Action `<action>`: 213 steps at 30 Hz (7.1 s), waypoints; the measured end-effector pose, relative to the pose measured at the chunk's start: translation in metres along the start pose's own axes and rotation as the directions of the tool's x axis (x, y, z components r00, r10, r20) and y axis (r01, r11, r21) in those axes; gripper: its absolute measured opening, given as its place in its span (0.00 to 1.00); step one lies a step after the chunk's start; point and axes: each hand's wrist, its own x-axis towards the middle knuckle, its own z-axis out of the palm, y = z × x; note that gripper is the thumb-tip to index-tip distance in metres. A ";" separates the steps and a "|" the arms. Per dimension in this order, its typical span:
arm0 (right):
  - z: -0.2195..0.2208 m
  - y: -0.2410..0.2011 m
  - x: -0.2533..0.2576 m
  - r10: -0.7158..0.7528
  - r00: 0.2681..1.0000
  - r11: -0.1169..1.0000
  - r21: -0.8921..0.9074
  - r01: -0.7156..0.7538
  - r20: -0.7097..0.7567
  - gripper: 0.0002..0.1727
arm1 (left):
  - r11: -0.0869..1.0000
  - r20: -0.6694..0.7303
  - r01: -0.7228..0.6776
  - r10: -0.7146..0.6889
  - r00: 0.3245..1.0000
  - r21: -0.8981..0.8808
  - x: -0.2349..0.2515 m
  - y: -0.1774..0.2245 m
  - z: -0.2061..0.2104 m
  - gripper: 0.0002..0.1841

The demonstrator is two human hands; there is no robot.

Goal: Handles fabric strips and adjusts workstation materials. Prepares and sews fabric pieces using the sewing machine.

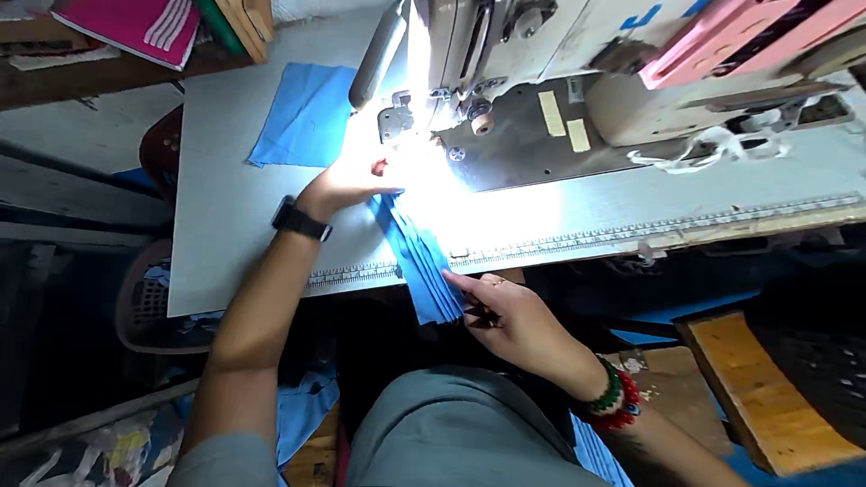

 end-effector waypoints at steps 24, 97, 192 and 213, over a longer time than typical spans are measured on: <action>-0.012 0.032 0.050 -0.213 0.973 0.943 -0.240 0.229 0.090 0.11 | 0.677 -0.306 0.164 0.094 0.947 0.717 -0.003 -0.016 0.016 0.22; -0.008 0.022 0.074 -0.089 0.996 0.922 -0.378 0.089 0.019 0.17 | 0.724 -0.038 -0.143 0.228 0.973 0.674 0.019 -0.025 0.041 0.27; 0.004 0.000 0.155 0.230 0.973 0.907 0.355 -0.227 0.034 0.14 | 0.377 -0.515 -0.374 -0.417 0.749 -0.848 -0.070 0.015 0.028 0.17; -0.031 -0.013 0.142 0.182 0.974 0.692 0.686 -0.226 0.137 0.07 | 0.613 -0.084 0.166 -0.359 0.930 -0.773 -0.159 0.040 0.083 0.14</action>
